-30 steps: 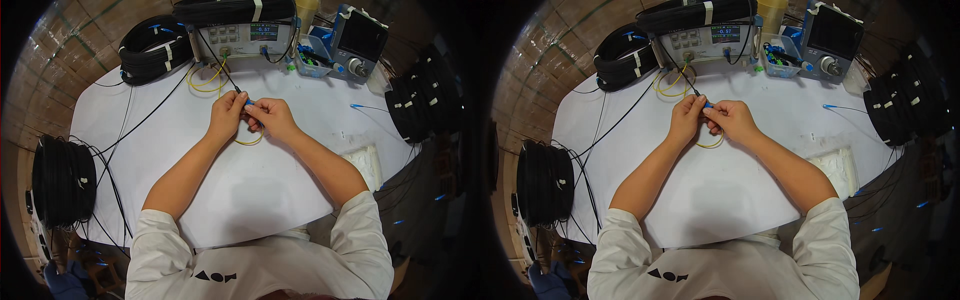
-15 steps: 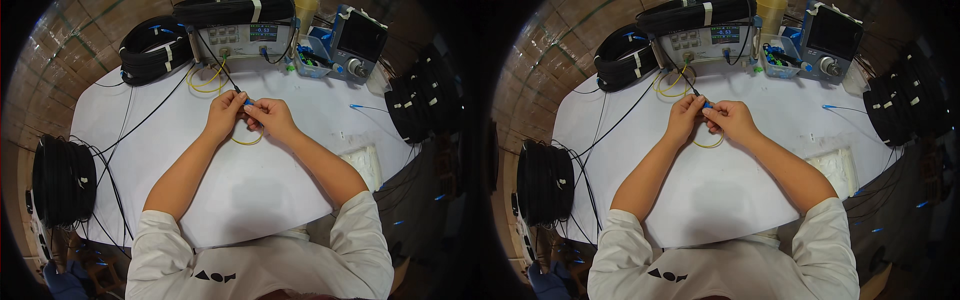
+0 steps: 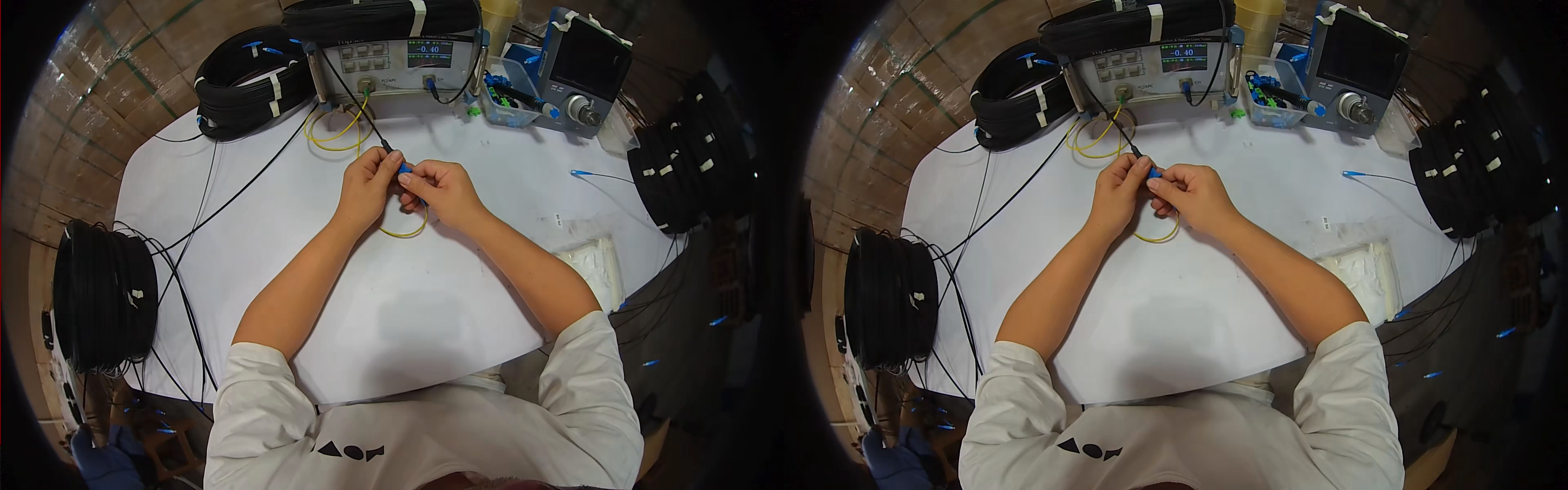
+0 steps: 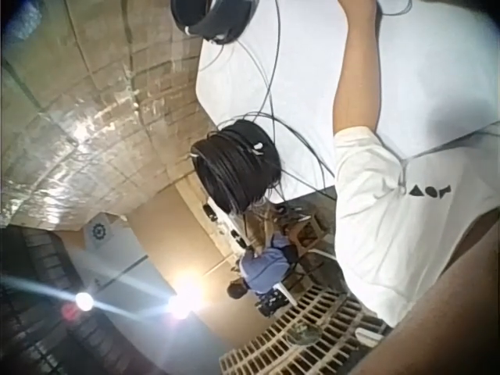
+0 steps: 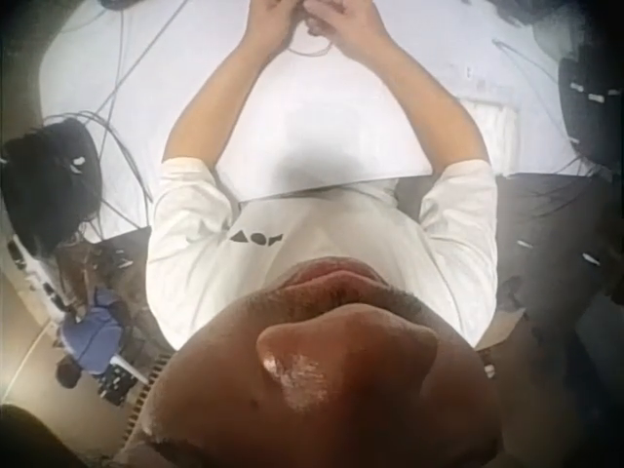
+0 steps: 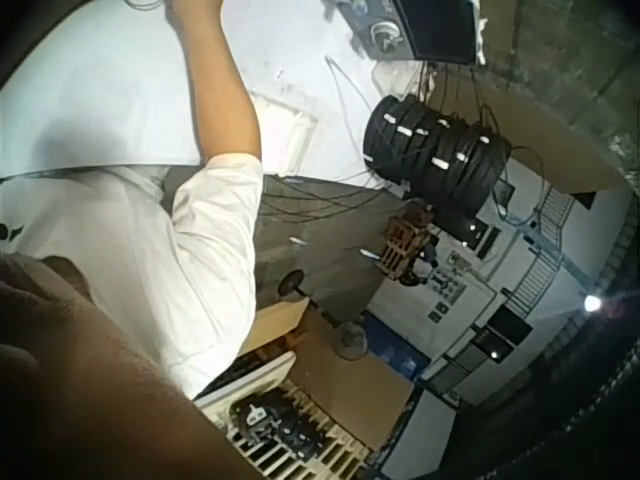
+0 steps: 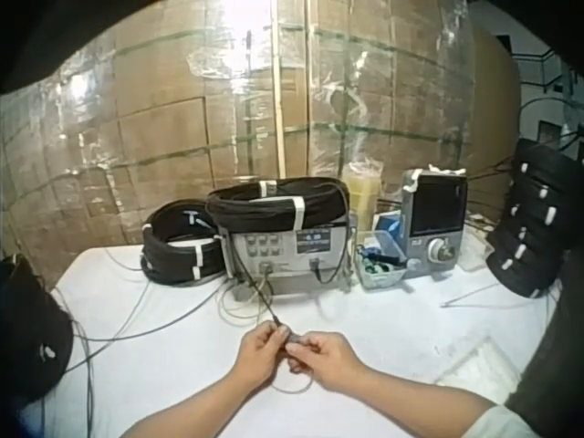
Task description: Test and inspect fiber optic cable connections using electronic diagnostic equipment and a visual fault locator.
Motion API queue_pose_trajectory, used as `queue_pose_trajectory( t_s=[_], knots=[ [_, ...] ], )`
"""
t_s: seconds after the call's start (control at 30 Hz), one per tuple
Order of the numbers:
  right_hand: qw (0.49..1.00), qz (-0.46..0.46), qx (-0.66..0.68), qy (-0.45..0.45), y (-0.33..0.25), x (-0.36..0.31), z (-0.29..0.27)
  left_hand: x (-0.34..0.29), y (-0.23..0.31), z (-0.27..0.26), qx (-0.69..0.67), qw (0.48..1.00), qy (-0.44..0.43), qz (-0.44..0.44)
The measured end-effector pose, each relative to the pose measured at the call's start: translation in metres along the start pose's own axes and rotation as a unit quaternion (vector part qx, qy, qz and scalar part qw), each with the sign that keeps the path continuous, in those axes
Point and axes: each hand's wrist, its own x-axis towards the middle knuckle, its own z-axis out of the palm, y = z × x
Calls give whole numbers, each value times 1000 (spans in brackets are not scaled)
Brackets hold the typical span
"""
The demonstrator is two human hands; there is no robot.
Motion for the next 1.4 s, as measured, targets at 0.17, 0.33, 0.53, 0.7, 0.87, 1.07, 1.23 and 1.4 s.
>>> queue_pose_trajectory(
  t_s=[0.17,0.33,0.53,0.7,0.87,1.07,1.23,1.4],
  knots=[
    [1000,-14,-1,4,4,1,0,2,4,1,-20,999,33,-31],
    [999,-35,-12,33,5,-1,3,5,8,-13,-67,996,54,-29],
    [986,-122,-46,99,6,5,-3,-3,10,2,-12,1000,-23,-12],
    [982,-71,105,139,5,12,-3,-4,5,-2,131,991,-22,6],
    [989,-45,12,141,-9,14,-9,-8,14,8,175,984,-24,22],
    [930,-212,-169,249,-21,42,-37,0,9,-4,117,991,-56,-19],
    [833,-322,-373,251,-41,74,-50,-3,12,-3,98,993,-59,4],
    [801,-391,-389,231,-35,76,-53,-2,9,-3,108,992,-60,12]
  ],
)
